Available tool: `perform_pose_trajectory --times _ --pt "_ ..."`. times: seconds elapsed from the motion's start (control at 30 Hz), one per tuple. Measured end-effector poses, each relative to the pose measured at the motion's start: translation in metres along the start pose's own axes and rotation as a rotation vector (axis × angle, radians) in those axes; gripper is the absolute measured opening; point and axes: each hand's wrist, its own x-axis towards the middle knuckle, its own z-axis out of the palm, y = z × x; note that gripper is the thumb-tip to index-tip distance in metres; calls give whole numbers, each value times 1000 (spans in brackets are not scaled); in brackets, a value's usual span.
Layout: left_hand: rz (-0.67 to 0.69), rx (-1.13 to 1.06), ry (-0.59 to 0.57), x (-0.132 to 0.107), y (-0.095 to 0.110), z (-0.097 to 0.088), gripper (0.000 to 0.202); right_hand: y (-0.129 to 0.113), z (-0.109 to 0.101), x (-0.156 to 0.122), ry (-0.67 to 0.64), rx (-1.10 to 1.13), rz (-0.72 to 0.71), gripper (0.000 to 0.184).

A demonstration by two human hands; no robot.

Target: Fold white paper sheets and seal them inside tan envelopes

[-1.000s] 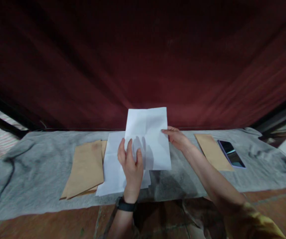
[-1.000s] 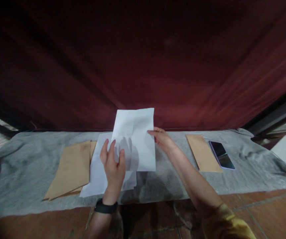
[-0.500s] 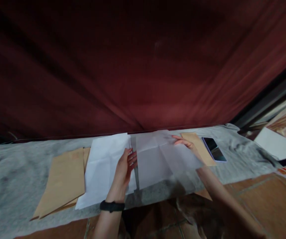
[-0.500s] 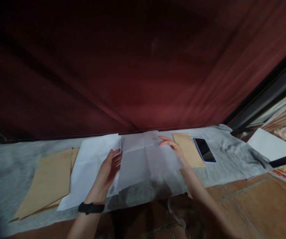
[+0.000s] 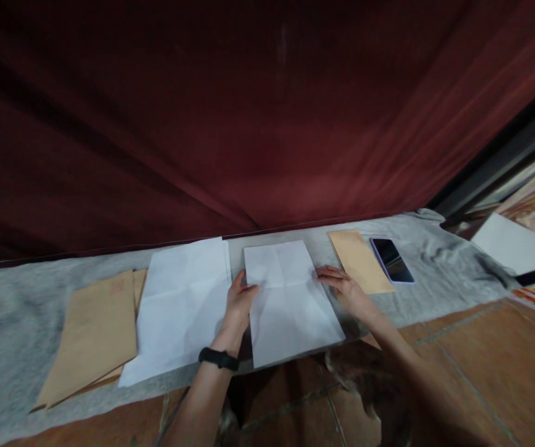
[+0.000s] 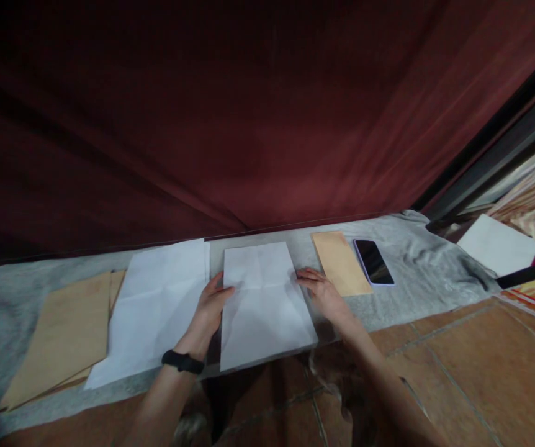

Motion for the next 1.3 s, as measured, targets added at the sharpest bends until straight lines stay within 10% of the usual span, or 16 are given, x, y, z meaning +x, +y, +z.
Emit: perform_pose_trajectory --times 0.23,0.47,0.63,1.3 --pt "48 196 40 5 -2 14 72 -27 34 7 21 57 -31 39" --pt "502 746 194 -9 4 14 58 -45 90 -6 -145 -328 -155 54" --pt "835 1077 -93 -31 -14 40 50 -37 90 -6 -171 -509 -232 52" --pt "754 1365 62 -53 -39 29 73 7 51 -7 -81 -727 -124 59"
